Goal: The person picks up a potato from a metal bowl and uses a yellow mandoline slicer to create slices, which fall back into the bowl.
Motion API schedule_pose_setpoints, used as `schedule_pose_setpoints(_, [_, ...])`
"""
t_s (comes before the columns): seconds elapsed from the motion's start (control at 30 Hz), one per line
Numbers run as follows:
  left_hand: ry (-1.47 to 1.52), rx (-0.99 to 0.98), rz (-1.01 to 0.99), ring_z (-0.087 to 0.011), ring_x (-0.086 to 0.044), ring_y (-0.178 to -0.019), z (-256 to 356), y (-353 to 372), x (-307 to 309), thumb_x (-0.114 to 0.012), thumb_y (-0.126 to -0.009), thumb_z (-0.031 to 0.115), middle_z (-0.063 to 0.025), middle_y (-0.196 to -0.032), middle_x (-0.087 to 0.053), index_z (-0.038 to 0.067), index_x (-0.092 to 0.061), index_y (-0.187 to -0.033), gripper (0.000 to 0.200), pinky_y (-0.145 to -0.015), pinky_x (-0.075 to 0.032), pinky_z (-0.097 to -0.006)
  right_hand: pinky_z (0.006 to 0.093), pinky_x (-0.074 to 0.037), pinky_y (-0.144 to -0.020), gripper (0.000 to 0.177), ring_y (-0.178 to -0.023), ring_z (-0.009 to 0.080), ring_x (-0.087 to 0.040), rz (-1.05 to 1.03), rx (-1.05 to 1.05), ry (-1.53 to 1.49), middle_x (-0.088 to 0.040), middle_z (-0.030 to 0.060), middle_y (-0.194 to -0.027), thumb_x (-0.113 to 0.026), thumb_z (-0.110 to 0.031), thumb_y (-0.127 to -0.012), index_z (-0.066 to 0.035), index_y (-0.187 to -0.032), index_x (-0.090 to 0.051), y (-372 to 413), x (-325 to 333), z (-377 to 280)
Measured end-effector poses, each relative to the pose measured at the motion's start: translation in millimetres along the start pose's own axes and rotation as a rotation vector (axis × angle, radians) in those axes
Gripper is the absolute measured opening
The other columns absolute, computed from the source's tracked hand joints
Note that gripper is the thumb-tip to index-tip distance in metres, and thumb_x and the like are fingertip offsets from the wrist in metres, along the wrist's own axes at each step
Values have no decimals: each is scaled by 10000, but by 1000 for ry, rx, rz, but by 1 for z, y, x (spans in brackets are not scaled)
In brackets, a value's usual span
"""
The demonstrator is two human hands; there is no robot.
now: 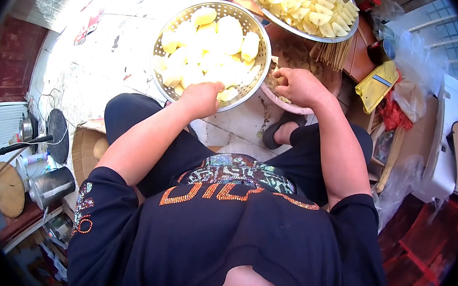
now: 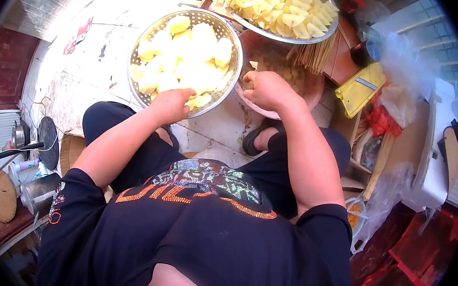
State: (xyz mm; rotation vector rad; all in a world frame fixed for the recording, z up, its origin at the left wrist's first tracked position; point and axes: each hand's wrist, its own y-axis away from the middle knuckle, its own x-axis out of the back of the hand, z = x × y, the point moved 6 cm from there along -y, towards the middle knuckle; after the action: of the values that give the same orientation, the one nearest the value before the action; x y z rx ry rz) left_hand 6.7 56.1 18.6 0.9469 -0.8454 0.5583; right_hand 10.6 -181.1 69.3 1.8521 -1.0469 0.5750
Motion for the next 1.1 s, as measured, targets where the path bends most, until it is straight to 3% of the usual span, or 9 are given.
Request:
schedule_pose_setpoints(0.17, [58,160,172,-339,-596,-1183,-25,-34,12,-635,-849,160,-204,-1289,-592,71,-590,-1285,447,-1007,-484,-414,409,-519,-898,423,-1009,355,-672,31,34,-48,-710,202,-1074,-677,-233,-840,-57,-1225,-667,5,10,-7])
schedule_pose_setpoints(0.27, [-77,176,147,-342,-600,-1170,-31,-48,-4,-654,-839,162,-215,-1256,-598,55,-583,-1288,467,-1011,-483,-411,366,-528,-800,432,-868,282,-687,93,56,-50,-721,149,-949,-678,-234,-862,-23,-1238,-635,6,13,5])
schedule_pose_setpoints(0.4, [-119,193,145,-349,-603,-1165,-17,-46,2,-605,-849,132,-213,-1216,-614,24,-587,-1244,411,-985,-500,-427,361,-531,-804,442,-867,280,-690,96,15,-76,-724,153,-951,-677,-244,-867,-16,-1243,-634,10,11,17])
schedule_pose_setpoints(0.57, [272,67,5,-292,-660,-1051,-30,-68,-14,-688,-785,89,-183,-1233,-625,14,-468,-1417,674,-938,-526,-364,374,-532,-820,443,-883,289,-694,89,21,-43,-727,158,-963,-665,-236,-868,-12,-1249,-632,15,8,21])
schedule_pose_setpoints(0.6, [271,70,6,-292,-660,-1051,-28,-69,-20,-688,-785,89,-183,-1233,-625,14,-468,-1417,674,-938,-526,-364,374,-532,-820,443,-883,289,-694,89,24,-44,-727,158,-963,-665,-236,-868,-12,-1249,-632,15,9,20])
schedule_pose_setpoints(0.67, [657,56,76,-229,-675,-982,-23,-67,-32,-688,-781,58,-159,-1185,-656,22,-521,-1389,632,-887,-540,-319,379,-532,-825,438,-895,296,-694,91,20,-47,-727,160,-967,-657,-228,-866,-10,-1245,-631,15,11,18])
schedule_pose_setpoints(0.7, [696,60,130,-207,-679,-972,-24,-69,-30,-676,-804,60,-130,-1109,-686,32,-603,-1305,508,-868,-539,-294,379,-532,-825,438,-895,296,-694,89,22,-50,-727,160,-967,-657,-228,-866,-10,-1245,-631,14,11,17])
schedule_pose_setpoints(0.93, [398,381,443,-282,-704,-930,-73,-76,20,-657,-801,98,-151,-1013,-724,22,-668,-1178,384,-855,-551,-356,391,-530,-819,421,-890,307,-688,68,46,-14,-720,153,-955,-651,-214,-860,-19,-1232,-635,10,9,11])
schedule_pose_setpoints(1.1, [209,456,269,-344,-694,-1025,-64,-78,24,-656,-809,134,-223,-1090,-710,0,-694,-1117,338,-896,-545,-391,393,-529,-813,409,-886,317,-683,80,40,-4,-717,151,-957,-649,-214,-861,-26,-1225,-639,9,9,11])
